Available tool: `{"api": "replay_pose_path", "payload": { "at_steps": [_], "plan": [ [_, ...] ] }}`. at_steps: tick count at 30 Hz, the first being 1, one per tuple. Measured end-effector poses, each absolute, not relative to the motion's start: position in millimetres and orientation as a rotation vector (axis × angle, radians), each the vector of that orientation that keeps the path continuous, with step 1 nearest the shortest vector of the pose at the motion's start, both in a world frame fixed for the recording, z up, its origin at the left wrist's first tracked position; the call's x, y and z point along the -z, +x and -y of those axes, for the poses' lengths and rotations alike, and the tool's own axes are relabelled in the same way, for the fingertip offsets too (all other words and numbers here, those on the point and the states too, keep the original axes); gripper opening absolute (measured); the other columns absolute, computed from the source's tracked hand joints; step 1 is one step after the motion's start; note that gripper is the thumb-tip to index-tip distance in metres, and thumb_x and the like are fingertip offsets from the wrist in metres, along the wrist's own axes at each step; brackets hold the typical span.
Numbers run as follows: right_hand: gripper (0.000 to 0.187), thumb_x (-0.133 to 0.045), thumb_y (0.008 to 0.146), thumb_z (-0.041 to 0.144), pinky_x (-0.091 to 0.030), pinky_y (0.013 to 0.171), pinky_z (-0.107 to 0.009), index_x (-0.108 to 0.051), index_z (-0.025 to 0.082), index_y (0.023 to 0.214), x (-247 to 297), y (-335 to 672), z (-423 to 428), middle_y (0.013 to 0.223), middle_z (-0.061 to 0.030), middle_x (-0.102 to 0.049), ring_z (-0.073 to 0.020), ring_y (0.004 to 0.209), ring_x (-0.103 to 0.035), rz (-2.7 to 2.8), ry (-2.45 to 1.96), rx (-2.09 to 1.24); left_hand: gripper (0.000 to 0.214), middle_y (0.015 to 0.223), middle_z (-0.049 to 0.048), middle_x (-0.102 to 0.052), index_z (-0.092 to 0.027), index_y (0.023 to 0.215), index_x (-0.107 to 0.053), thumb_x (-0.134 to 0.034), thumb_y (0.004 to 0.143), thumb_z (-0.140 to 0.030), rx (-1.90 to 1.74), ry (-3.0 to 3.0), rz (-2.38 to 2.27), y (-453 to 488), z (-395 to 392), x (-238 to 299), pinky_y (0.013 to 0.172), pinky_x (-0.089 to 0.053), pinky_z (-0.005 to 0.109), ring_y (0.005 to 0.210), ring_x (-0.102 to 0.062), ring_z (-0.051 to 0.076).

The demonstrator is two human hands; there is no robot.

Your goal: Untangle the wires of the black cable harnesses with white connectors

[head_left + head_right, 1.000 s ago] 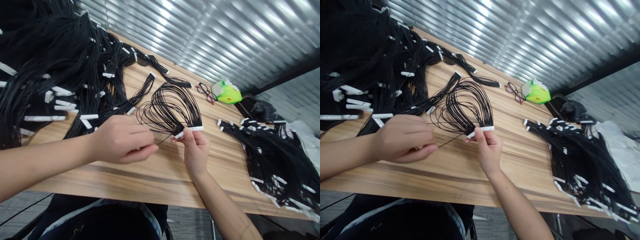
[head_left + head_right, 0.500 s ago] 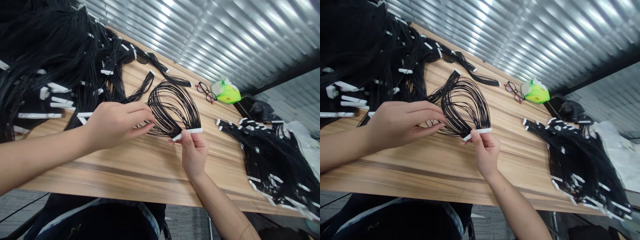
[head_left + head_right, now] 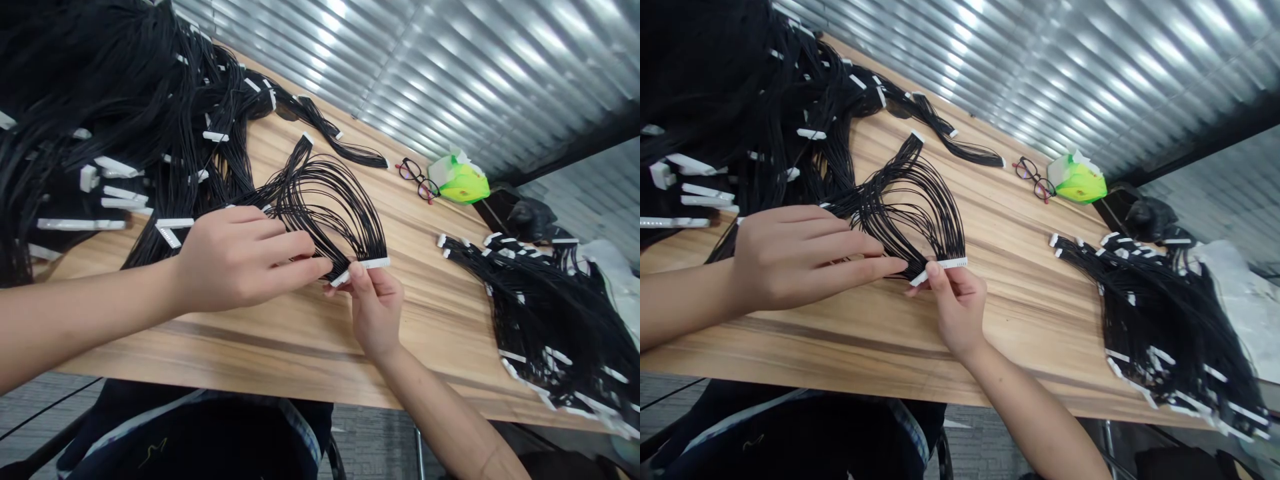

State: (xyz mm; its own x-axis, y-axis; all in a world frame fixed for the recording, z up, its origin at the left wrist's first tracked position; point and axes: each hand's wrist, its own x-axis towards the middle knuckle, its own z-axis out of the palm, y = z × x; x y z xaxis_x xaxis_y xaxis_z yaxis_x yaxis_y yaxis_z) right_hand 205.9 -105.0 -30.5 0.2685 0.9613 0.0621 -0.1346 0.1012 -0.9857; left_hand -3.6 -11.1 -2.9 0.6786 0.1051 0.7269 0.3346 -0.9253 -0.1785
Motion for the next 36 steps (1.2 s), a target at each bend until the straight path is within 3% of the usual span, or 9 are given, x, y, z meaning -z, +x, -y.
{"api": "replay_pose_path", "payload": {
  "at_steps": [9, 14, 17, 23, 28, 32, 34, 36],
  "plan": [
    [0.03, -0.083, 0.091, 0.048, -0.066, 0.057, -0.028, -0.08, 0.022, 0.076, 31, 204, 103, 0.066, -0.0004, -0.08, -0.0177, 0.055, -0.077, 0.967, -1.165, -1.037, 0.026, 0.085, -0.0046, -0.078, -0.024, 0.104, -0.075, -0.051, 0.107, -0.015, 1.079, -2.549, 0.212, 2, 7, -3, 0.061, -0.044, 0.029, 0.067, -0.064, 0.012],
    [0.036, -0.083, 0.089, 0.051, -0.065, 0.056, -0.029, -0.078, 0.021, 0.069, 29, 204, 101, 0.062, -0.0011, -0.078, -0.0187, 0.053, -0.076, 0.995, -1.204, -1.014, 0.02, 0.091, -0.0022, -0.08, -0.018, 0.106, -0.074, -0.054, 0.107, -0.014, 0.932, -2.614, 0.15, 4, 4, -7, 0.062, -0.045, 0.028, 0.07, -0.066, 0.012],
    [0.037, -0.082, 0.09, 0.052, -0.065, 0.055, -0.029, -0.079, 0.021, 0.069, 26, 204, 99, 0.06, -0.0012, -0.078, -0.0178, 0.05, -0.074, 1.042, -1.234, -0.989, 0.023, 0.088, -0.0011, -0.076, -0.018, 0.097, -0.07, -0.05, 0.107, -0.013, 0.854, -2.625, 0.253, 10, 4, -4, 0.062, -0.042, 0.029, 0.07, -0.064, 0.013],
    [0.038, -0.08, 0.093, 0.051, -0.063, 0.057, -0.026, -0.079, 0.022, 0.069, 23, 204, 100, 0.056, -0.0001, -0.075, -0.017, 0.052, -0.075, 1.115, -1.236, -0.913, 0.031, 0.076, -0.0007, -0.066, -0.02, 0.079, -0.061, -0.052, 0.108, -0.027, 0.902, -2.561, 0.291, 15, 8, -4, 0.062, -0.042, 0.032, 0.068, -0.058, 0.016],
    [0.035, -0.081, 0.091, 0.051, -0.064, 0.055, -0.027, -0.079, 0.023, 0.07, 28, 210, 102, 0.059, 0.0, -0.077, -0.0159, 0.049, -0.072, 1.034, -1.183, -0.939, 0.041, 0.066, -0.0048, -0.058, -0.023, 0.066, -0.055, -0.063, 0.105, -0.035, 1.183, -2.69, -0.08, 3, 14, -3, 0.072, -0.046, 0.033, 0.064, -0.05, 0.014],
    [0.032, -0.084, 0.09, 0.049, -0.064, 0.053, -0.028, -0.079, 0.023, 0.072, 31, 213, 101, 0.06, 0.0004, -0.077, -0.0164, 0.047, -0.072, 0.983, -1.155, -0.962, 0.049, 0.06, -0.0038, -0.052, -0.023, 0.064, -0.051, -0.051, 0.11, -0.037, 1.187, -2.953, -0.29, -1, 17, 5, 0.062, -0.044, 0.032, 0.058, -0.047, 0.014],
    [0.031, -0.084, 0.089, 0.049, -0.064, 0.053, -0.027, -0.079, 0.023, 0.073, 31, 215, 100, 0.06, 0.0007, -0.077, -0.0165, 0.048, -0.073, 0.969, -1.157, -0.948, 0.049, 0.06, -0.0033, -0.054, -0.023, 0.069, -0.053, -0.038, 0.114, -0.036, 1.189, -2.996, -0.141, 0, 16, 6, 0.056, -0.038, 0.033, 0.055, -0.048, 0.014],
    [0.032, -0.084, 0.089, 0.049, -0.064, 0.052, -0.026, -0.079, 0.023, 0.073, 31, 216, 99, 0.06, 0.0011, -0.077, -0.0166, 0.049, -0.074, 0.967, -1.169, -0.912, 0.043, 0.063, -0.0037, -0.06, -0.022, 0.079, -0.058, -0.036, 0.114, -0.032, 1.195, -2.947, 0.156, 1, 13, 2, 0.054, -0.039, 0.032, 0.055, -0.052, 0.014]
  ]
}}
